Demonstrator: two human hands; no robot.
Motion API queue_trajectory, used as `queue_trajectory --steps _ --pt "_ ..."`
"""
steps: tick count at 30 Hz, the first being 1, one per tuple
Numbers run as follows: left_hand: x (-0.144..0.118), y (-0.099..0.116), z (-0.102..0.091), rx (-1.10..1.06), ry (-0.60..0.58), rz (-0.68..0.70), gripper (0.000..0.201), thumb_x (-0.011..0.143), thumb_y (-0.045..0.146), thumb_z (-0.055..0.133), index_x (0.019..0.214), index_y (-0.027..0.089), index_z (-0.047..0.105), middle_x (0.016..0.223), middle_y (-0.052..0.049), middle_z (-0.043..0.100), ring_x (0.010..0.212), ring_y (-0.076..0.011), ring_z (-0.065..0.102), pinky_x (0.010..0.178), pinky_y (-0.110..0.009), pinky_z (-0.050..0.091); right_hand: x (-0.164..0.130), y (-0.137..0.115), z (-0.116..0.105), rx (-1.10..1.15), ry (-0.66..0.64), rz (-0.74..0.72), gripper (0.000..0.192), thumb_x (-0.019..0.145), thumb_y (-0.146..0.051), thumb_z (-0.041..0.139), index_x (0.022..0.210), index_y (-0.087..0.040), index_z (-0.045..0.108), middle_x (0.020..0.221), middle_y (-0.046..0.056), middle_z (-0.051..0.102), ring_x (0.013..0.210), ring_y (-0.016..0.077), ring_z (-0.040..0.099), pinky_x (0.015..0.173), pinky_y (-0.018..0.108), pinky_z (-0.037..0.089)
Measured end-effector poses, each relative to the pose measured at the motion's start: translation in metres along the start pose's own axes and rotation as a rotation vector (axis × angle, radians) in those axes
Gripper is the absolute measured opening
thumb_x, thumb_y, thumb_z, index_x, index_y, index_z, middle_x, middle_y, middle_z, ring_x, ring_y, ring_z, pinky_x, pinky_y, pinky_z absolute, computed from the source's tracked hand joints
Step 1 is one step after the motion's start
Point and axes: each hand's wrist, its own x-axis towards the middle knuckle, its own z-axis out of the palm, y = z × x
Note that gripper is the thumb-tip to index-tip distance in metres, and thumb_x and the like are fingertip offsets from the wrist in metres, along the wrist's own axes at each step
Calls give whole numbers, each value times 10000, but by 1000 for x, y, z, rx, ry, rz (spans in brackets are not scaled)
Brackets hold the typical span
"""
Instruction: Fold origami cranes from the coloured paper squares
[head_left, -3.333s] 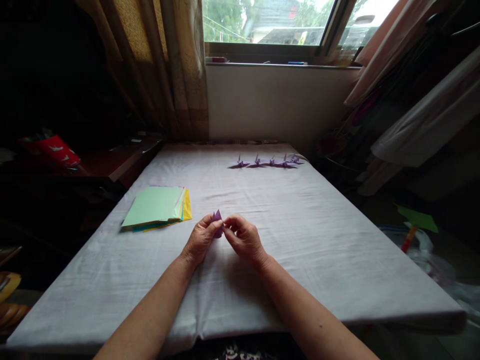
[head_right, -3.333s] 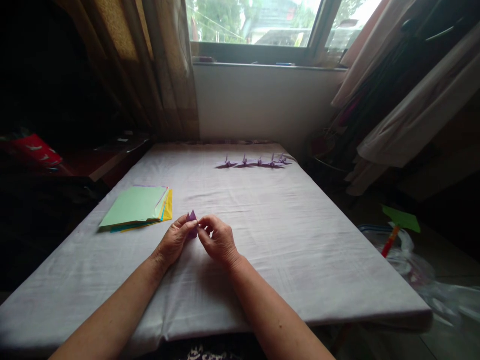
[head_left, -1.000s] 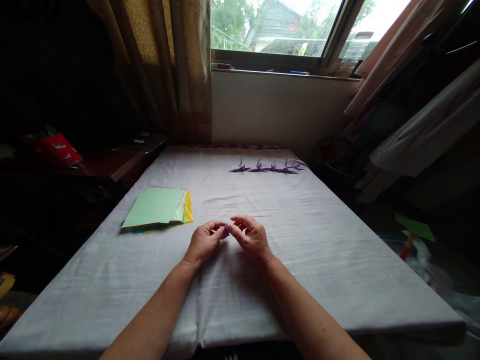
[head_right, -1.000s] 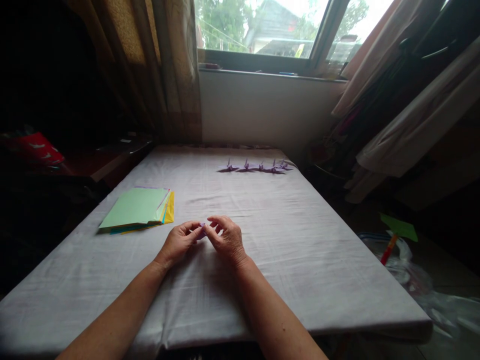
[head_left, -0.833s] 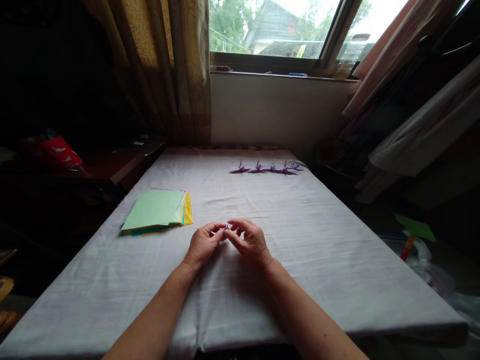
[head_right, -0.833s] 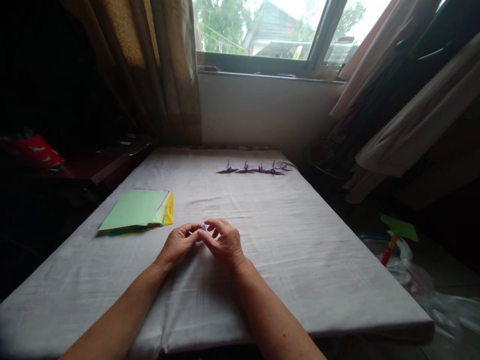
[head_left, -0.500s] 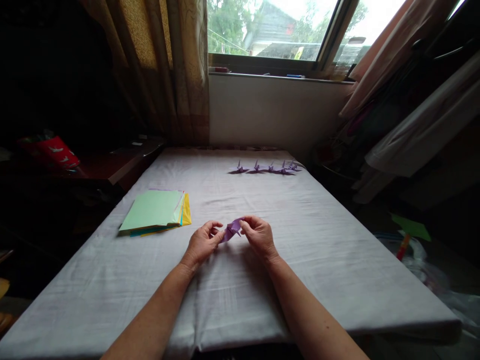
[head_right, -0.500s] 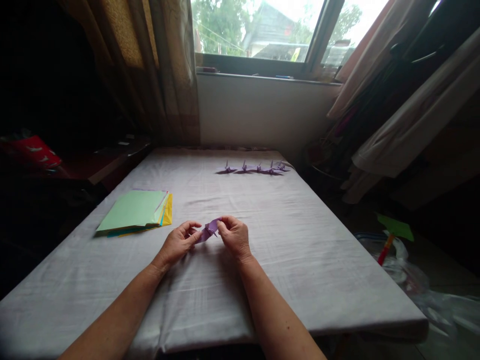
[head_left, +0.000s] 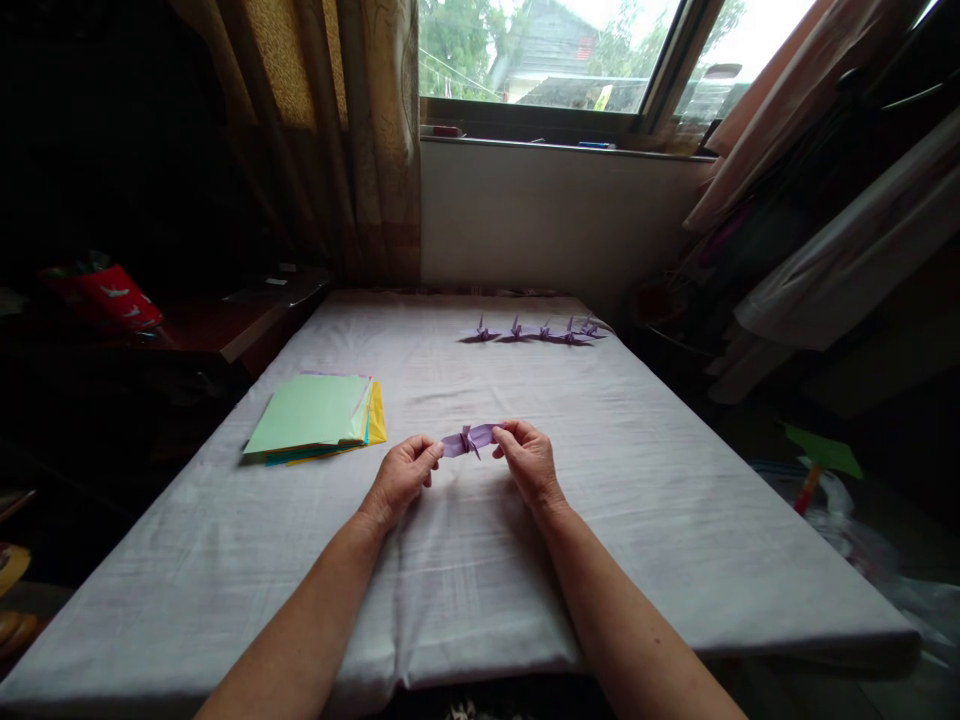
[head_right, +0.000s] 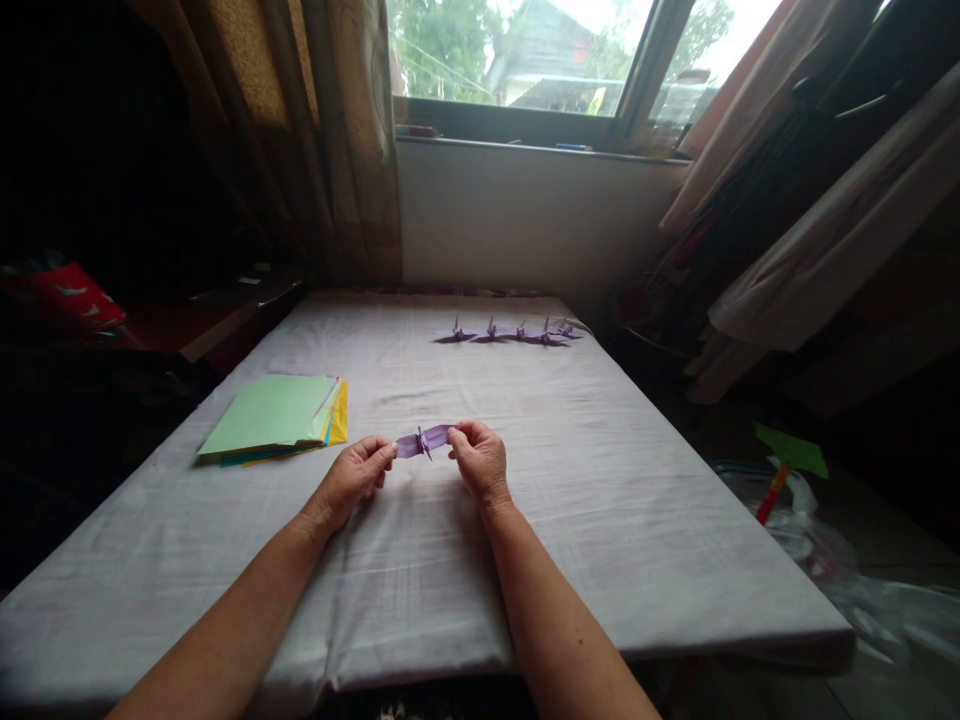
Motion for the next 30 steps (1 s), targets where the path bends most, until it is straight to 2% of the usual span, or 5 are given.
queue_trajectory --steps 10,30 --pt "-3 6 0 -65 26 -54 391 599 540 680 619 188 509 516 68 449 399 -59 391 341 -155 210 0 -3 -1 18 8 65 216 604 -391 641 623 -177 659 537 -6 641 428 116 538 439 235 458" --pt "0 4 -2 -79 43 -70 384 593 538 664 635 191 505 526 73 440 397 -55 383 338 -151 195 6 3 -5 -19 40 72 205 595 -380 627 599 -179 669 538 2 646 432 114 528 447 230 456"
